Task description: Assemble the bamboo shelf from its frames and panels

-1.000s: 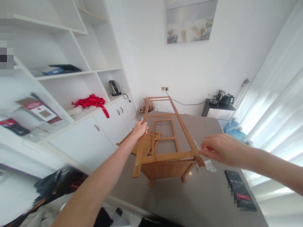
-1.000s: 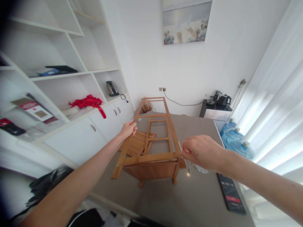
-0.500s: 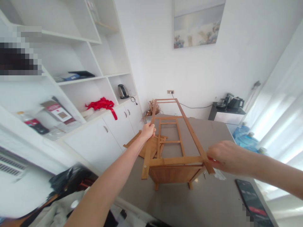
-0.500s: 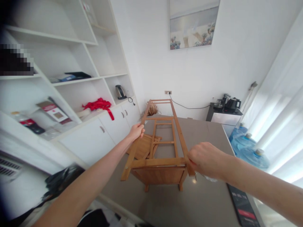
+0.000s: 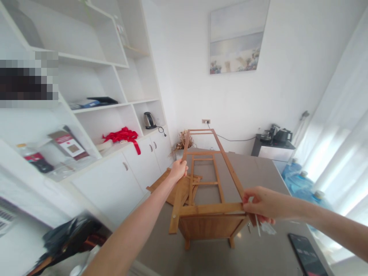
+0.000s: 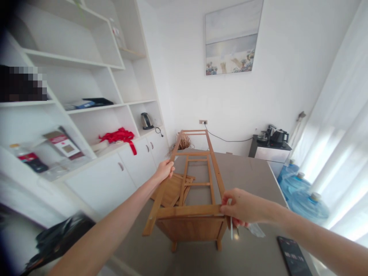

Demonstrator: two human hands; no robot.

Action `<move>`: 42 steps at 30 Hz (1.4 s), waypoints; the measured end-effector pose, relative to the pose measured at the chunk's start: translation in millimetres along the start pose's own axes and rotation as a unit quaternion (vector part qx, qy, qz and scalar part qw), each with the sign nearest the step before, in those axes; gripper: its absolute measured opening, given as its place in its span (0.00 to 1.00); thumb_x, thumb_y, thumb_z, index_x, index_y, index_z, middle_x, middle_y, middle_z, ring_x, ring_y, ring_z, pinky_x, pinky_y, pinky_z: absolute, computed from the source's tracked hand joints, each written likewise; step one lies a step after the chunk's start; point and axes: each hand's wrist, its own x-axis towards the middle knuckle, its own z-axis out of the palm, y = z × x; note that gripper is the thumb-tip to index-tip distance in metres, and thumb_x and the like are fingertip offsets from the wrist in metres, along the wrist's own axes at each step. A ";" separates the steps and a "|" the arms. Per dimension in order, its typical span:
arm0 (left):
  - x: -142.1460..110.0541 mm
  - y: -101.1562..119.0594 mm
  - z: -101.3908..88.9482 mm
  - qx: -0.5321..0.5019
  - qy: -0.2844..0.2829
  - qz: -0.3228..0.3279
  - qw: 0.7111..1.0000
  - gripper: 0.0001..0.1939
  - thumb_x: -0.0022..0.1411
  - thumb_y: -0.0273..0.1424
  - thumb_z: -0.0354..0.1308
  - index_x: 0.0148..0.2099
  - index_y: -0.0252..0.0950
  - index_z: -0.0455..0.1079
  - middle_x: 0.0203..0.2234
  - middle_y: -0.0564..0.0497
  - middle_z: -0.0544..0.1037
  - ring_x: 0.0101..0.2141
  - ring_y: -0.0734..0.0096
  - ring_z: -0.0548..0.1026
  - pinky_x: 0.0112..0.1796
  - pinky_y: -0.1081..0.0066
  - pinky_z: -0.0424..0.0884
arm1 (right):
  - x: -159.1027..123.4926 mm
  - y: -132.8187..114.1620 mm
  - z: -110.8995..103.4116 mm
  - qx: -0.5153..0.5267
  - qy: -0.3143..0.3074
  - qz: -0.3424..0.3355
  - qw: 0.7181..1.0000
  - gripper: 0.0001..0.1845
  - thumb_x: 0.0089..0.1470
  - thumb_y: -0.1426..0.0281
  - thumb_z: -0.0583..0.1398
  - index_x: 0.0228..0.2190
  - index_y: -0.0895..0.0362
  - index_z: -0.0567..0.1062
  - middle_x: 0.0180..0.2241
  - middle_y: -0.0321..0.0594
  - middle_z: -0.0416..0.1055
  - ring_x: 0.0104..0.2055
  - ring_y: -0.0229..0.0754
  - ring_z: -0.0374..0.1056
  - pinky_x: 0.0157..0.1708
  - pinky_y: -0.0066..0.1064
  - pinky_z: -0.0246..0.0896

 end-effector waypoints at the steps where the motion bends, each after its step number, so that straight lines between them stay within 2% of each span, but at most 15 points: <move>1: -0.6 0.5 0.2 -0.001 -0.001 0.002 1.000 0.05 0.59 0.26 0.48 0.30 0.36 0.60 0.13 0.61 0.62 0.07 0.82 0.59 0.13 0.78 0.52 | -3.0 0.2 -0.5 0.000 0.003 -0.003 1.000 0.16 0.56 0.60 0.49 0.32 0.58 0.70 0.19 0.37 0.70 0.19 0.35 0.64 0.18 0.25 0.58; 4: -2.1 1.0 0.6 -0.004 -0.005 0.006 1.000 0.06 0.59 0.27 0.49 0.29 0.36 0.60 0.13 0.61 0.63 0.08 0.83 0.60 0.13 0.79 0.52 | -15.8 -0.4 -6.8 -0.082 0.070 -0.051 0.993 0.20 0.60 0.61 0.46 0.36 0.58 0.73 0.21 0.38 0.71 0.22 0.37 0.67 0.22 0.26 0.59; 7: -1.7 0.0 0.5 -0.003 -0.004 0.003 1.000 0.06 0.59 0.28 0.50 0.29 0.35 0.60 0.13 0.61 0.63 0.08 0.83 0.60 0.13 0.79 0.53 | -28.9 -0.5 -13.3 -0.227 0.132 -0.176 0.949 0.15 0.59 0.68 0.50 0.43 0.53 0.73 0.29 0.39 0.74 0.30 0.39 0.69 0.30 0.28 0.58; 11: 1.3 -2.1 0.3 0.000 -0.002 -0.005 1.000 0.05 0.59 0.28 0.49 0.30 0.35 0.61 0.13 0.60 0.64 0.08 0.82 0.60 0.13 0.79 0.53 | -33.9 -0.3 -12.0 -0.329 0.101 -0.303 0.889 0.12 0.58 0.73 0.51 0.38 0.53 0.74 0.33 0.40 0.71 0.33 0.39 0.68 0.29 0.29 0.54; 15: 2.6 -3.3 0.4 -0.002 0.001 -0.010 1.000 0.05 0.59 0.27 0.50 0.29 0.35 0.60 0.13 0.60 0.64 0.08 0.83 0.60 0.13 0.79 0.54 | -26.7 1.9 -7.9 -0.379 0.112 -0.340 0.853 0.11 0.60 0.73 0.51 0.30 0.56 0.71 0.30 0.40 0.69 0.31 0.38 0.65 0.27 0.30 0.50; 18: 1.9 -2.9 0.2 -0.003 0.003 -0.012 1.000 0.06 0.59 0.28 0.51 0.29 0.35 0.60 0.13 0.61 0.64 0.08 0.83 0.60 0.14 0.79 0.53 | -23.0 5.2 -6.7 -0.397 0.123 -0.327 0.849 0.13 0.60 0.74 0.49 0.28 0.58 0.70 0.28 0.40 0.68 0.29 0.38 0.63 0.26 0.31 0.49; 20: 1.2 -2.2 0.2 -0.003 0.003 -0.013 1.000 0.06 0.59 0.28 0.51 0.29 0.35 0.60 0.13 0.61 0.64 0.08 0.83 0.60 0.14 0.79 0.53 | -22.8 6.1 -4.9 -0.388 0.129 -0.298 0.863 0.13 0.60 0.74 0.48 0.28 0.58 0.70 0.28 0.40 0.68 0.28 0.38 0.63 0.27 0.31 0.49; 26: -0.4 0.1 2.5 -0.001 -0.002 -0.010 1.000 0.05 0.59 0.27 0.49 0.29 0.36 0.60 0.13 0.61 0.64 0.07 0.82 0.60 0.13 0.78 0.52 | -21.8 2.0 7.0 -0.325 0.180 -0.069 0.926 0.12 0.54 0.70 0.52 0.21 0.57 0.68 0.21 0.38 0.69 0.24 0.39 0.64 0.22 0.29 0.46; 28: -1.4 0.1 3.1 0.001 -0.004 -0.008 1.000 0.06 0.59 0.26 0.49 0.29 0.36 0.60 0.13 0.61 0.64 0.07 0.83 0.60 0.13 0.78 0.52 | -18.9 2.3 9.6 -0.283 0.175 -0.021 0.943 0.14 0.54 0.69 0.51 0.19 0.57 0.67 0.20 0.37 0.69 0.22 0.38 0.63 0.21 0.27 0.46; 32: -4.0 -1.2 2.5 0.002 -0.002 -0.006 1.000 0.06 0.59 0.26 0.48 0.28 0.36 0.59 0.13 0.61 0.63 0.08 0.83 0.60 0.14 0.78 0.52 | -16.2 4.6 8.5 -0.207 0.128 -0.001 0.970 0.19 0.57 0.65 0.48 0.19 0.57 0.68 0.20 0.37 0.69 0.21 0.36 0.63 0.20 0.26 0.47; 34: -4.8 -2.0 1.9 0.002 0.000 -0.005 1.000 0.06 0.59 0.26 0.48 0.28 0.36 0.60 0.13 0.61 0.63 0.08 0.83 0.60 0.14 0.78 0.52 | -19.3 4.0 4.9 -0.206 0.120 -0.002 0.971 0.21 0.58 0.63 0.47 0.18 0.57 0.68 0.19 0.37 0.68 0.21 0.36 0.62 0.19 0.26 0.47; 36: -5.0 -2.8 1.4 0.003 0.000 -0.004 1.000 0.06 0.59 0.26 0.49 0.29 0.36 0.60 0.13 0.61 0.63 0.08 0.83 0.60 0.14 0.78 0.52 | -24.6 2.6 -0.3 -0.241 0.139 -0.033 0.960 0.22 0.59 0.62 0.48 0.20 0.57 0.69 0.19 0.37 0.67 0.21 0.36 0.61 0.20 0.27 0.48; 38: -4.4 -3.4 1.2 0.003 0.000 -0.004 1.000 0.06 0.58 0.26 0.49 0.29 0.36 0.60 0.12 0.61 0.63 0.08 0.83 0.60 0.14 0.79 0.52 | -29.2 2.4 -6.4 -0.295 0.157 -0.125 0.934 0.16 0.59 0.65 0.50 0.26 0.56 0.72 0.25 0.38 0.69 0.26 0.37 0.64 0.24 0.28 0.51; 40: -3.3 -4.0 1.3 0.004 -0.002 -0.003 1.000 0.06 0.59 0.25 0.49 0.29 0.35 0.60 0.12 0.61 0.63 0.08 0.83 0.60 0.14 0.79 0.52 | -30.5 4.3 -11.9 -0.349 0.154 -0.240 0.893 0.10 0.58 0.69 0.52 0.34 0.54 0.73 0.34 0.40 0.69 0.33 0.39 0.65 0.29 0.29 0.53; 42: -2.2 -4.4 1.6 0.005 -0.003 -0.002 1.000 0.06 0.59 0.25 0.48 0.29 0.35 0.60 0.12 0.61 0.63 0.08 0.83 0.60 0.14 0.79 0.52 | -27.9 7.7 -15.5 -0.399 0.142 -0.314 0.850 0.09 0.58 0.71 0.53 0.37 0.53 0.73 0.38 0.42 0.67 0.36 0.40 0.63 0.31 0.30 0.53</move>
